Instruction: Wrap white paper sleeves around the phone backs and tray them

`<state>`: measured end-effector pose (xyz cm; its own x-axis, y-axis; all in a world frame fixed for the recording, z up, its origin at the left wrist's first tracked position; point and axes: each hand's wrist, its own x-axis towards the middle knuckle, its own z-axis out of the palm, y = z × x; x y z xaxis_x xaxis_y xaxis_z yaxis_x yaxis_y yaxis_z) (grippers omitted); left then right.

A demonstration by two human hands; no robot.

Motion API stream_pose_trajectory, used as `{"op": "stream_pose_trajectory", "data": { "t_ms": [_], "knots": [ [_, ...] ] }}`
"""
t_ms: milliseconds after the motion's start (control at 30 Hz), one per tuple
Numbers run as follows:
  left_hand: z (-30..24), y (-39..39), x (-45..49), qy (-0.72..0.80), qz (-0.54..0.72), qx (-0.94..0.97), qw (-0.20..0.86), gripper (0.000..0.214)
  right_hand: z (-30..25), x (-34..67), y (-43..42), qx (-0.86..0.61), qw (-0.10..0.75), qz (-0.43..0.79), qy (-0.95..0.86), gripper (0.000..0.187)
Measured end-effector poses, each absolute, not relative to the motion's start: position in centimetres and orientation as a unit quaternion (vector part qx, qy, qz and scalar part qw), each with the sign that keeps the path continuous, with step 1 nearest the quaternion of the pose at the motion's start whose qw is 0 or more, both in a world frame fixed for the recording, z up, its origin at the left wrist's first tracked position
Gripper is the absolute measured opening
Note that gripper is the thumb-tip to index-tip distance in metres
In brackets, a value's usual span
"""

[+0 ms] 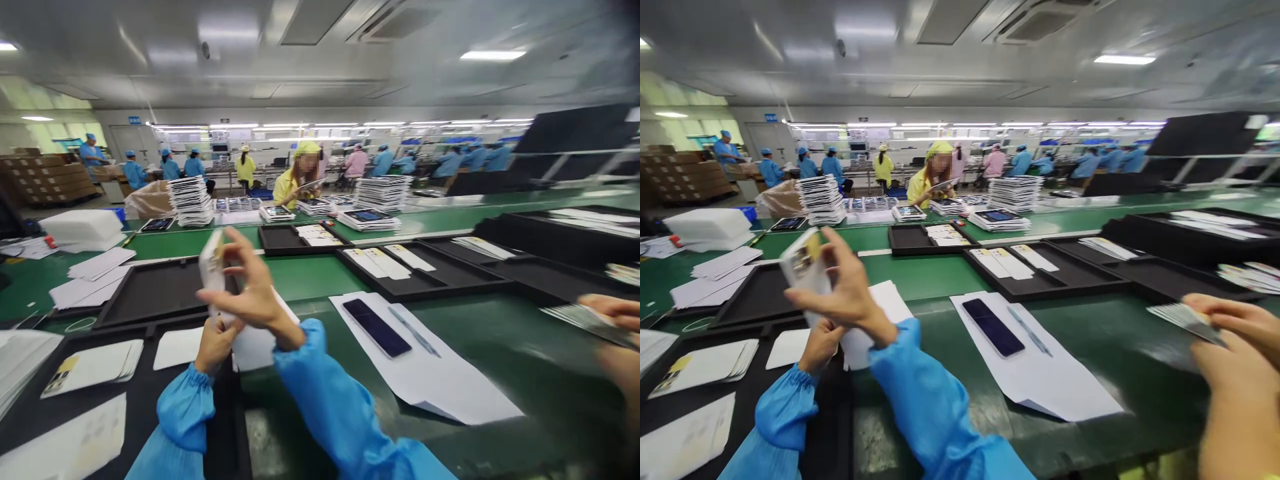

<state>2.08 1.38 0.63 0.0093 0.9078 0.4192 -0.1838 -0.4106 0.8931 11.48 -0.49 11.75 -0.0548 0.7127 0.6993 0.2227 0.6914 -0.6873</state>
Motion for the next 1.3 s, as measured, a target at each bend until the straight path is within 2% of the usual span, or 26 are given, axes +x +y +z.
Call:
{"op": "stream_pose_trajectory", "data": {
  "t_ms": [100, 200, 367, 533, 667, 833, 933, 1033, 1167, 1300],
  "knots": [
    [-0.1, 2.0, 0.6, 0.356, 0.598, 0.522, 0.494, 0.045, 10.9, 15.4, -2.4, -0.302, 0.677, 0.250, -0.623, 0.090],
    [-0.1, 1.9, 0.0, 0.392, 0.637, 0.497, 0.441, 0.046, 9.3, 17.4, -2.9, -0.276, 0.720, 0.270, -0.577, 0.082],
    [0.8, 1.0, 0.2, 0.412, 0.649, 0.558, 0.312, 0.028, 8.2, 17.1, -3.2, -0.267, 0.753, 0.291, -0.526, 0.069],
    [1.1, 1.1, 0.2, 0.424, 0.693, 0.488, 0.320, 0.030, 8.7, 17.1, -2.9, -0.250, 0.802, 0.258, -0.477, 0.056],
    [1.2, 1.6, 0.0, 0.402, 0.736, 0.411, 0.358, 0.039, 8.2, 18.1, -2.3, -0.262, 0.745, 0.315, -0.527, 0.061],
    [1.2, 1.7, -0.2, 0.385, 0.730, 0.417, 0.381, 0.038, 6.7, 17.8, -1.0, -0.254, 0.594, 0.480, -0.593, 0.089],
    [1.0, 1.6, -0.2, 0.374, 0.714, 0.436, 0.401, 0.036, 6.0, 16.9, -0.5, -0.224, 0.524, 0.563, -0.599, 0.095],
    [0.8, 1.6, -0.3, 0.370, 0.683, 0.463, 0.427, 0.035, 5.5, 16.2, -0.1, -0.226, 0.502, 0.588, -0.593, 0.092],
    [0.7, 1.8, -0.8, 0.362, 0.661, 0.483, 0.445, 0.040, 5.3, 16.1, 0.3, -0.272, 0.505, 0.563, -0.595, 0.092],
    [0.9, 1.9, -1.3, 0.373, 0.678, 0.477, 0.416, 0.039, 5.4, 16.5, 0.3, -0.297, 0.480, 0.559, -0.607, 0.095]
  ]
}}
